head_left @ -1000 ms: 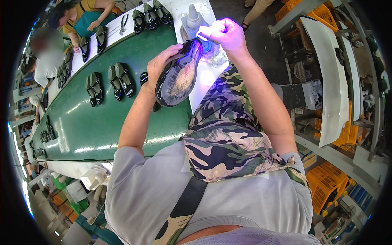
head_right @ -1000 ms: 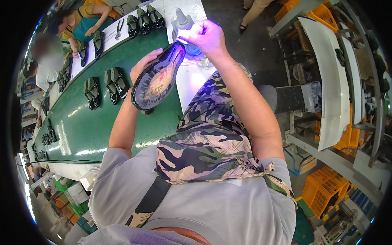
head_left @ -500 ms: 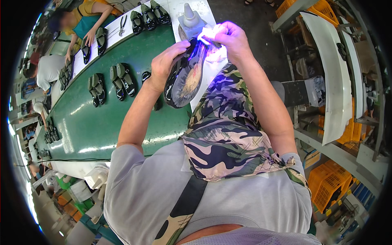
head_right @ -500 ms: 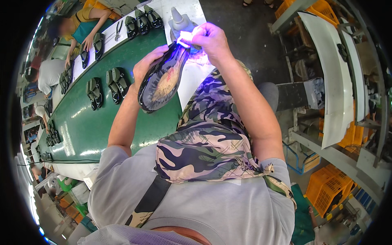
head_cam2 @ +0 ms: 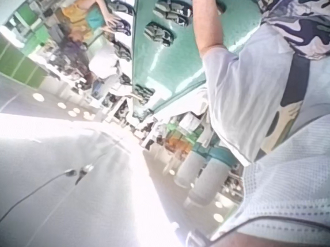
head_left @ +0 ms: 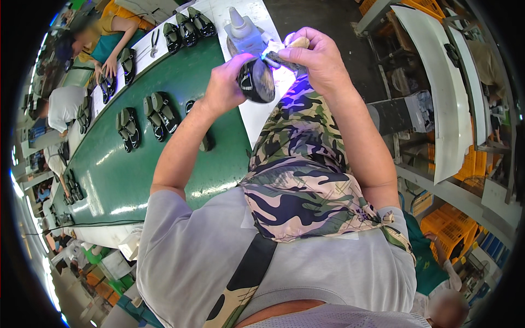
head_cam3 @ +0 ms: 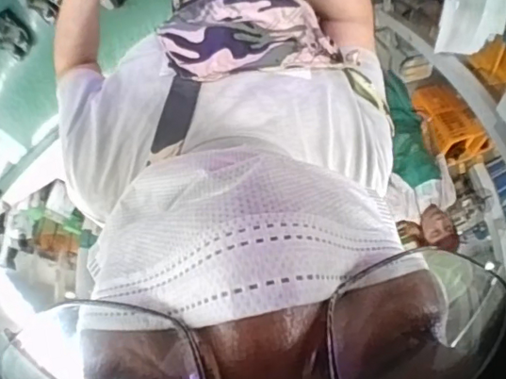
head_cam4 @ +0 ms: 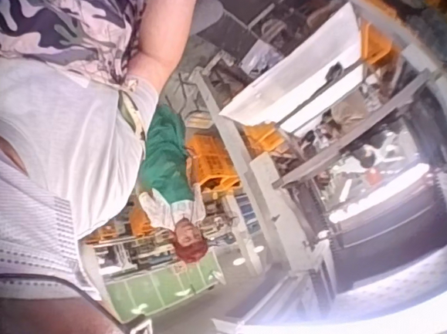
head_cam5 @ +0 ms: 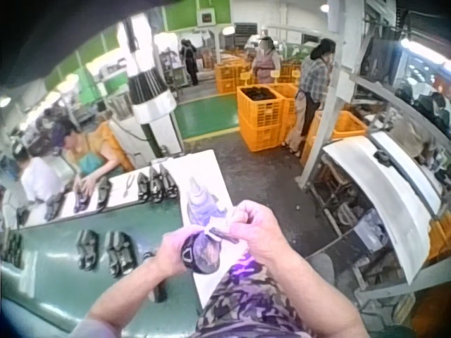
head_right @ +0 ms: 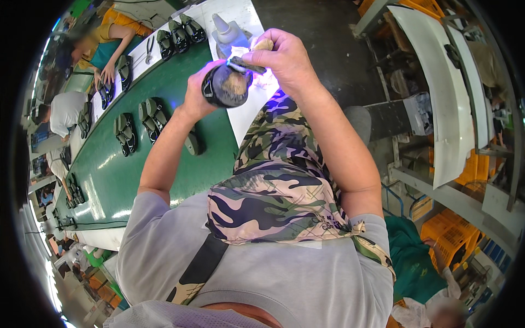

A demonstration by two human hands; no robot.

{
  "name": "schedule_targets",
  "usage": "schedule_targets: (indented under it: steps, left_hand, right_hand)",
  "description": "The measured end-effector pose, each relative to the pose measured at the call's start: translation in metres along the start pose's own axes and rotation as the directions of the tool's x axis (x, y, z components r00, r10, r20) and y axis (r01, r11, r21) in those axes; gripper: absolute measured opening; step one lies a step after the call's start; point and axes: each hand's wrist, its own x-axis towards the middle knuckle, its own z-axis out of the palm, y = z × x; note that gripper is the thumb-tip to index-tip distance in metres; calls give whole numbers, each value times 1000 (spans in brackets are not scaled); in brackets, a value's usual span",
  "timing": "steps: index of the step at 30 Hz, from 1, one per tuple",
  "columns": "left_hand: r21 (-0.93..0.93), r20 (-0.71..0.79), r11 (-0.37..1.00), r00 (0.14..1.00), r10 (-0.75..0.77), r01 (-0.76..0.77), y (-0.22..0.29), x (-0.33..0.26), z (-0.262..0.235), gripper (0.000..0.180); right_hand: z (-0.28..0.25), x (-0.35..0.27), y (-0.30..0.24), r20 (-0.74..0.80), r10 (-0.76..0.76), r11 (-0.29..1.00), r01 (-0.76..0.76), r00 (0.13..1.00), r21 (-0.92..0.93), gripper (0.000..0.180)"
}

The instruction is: Inspecting shoe components and applying adhesive to the edges of the shoe soles on a production line.

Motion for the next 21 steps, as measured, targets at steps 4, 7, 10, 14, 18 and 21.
schedule_targets:
  steps: [4, 7, 10, 14, 18, 21]
  left_hand:
    - [-98, 255, 959, 938, -233, 265, -2, 5, 2, 71]
    - [-115, 321, 944, 911, -259, 309, 2, 12, 2, 76]
    - [-124, 332, 933, 900, -281, 337, 0, 14, 3, 78]
    - [-102, 296, 934, 907, -301, 343, -2, 16, 6, 79]
    - [-93, 231, 974, 956, -180, 206, 10, 22, 5, 76]
    - [-37, 286, 981, 943, -171, 189, 11, 24, 5, 73]
  right_hand:
    - [1, 0, -15, -31, -104, 991, 101, 994, -85, 20]
    - [-7, 1, -19, -66, -165, 981, 157, 984, -112, 20]
    - [-14, 0, -22, -90, -118, 991, 112, 989, -73, 18]
    - [-18, 4, -16, -155, -126, 990, 113, 980, -87, 18]
    - [-10, 6, -13, -205, -93, 995, 84, 974, -51, 20]
    - [-10, 3, -14, -188, -93, 996, 88, 978, -33, 20]
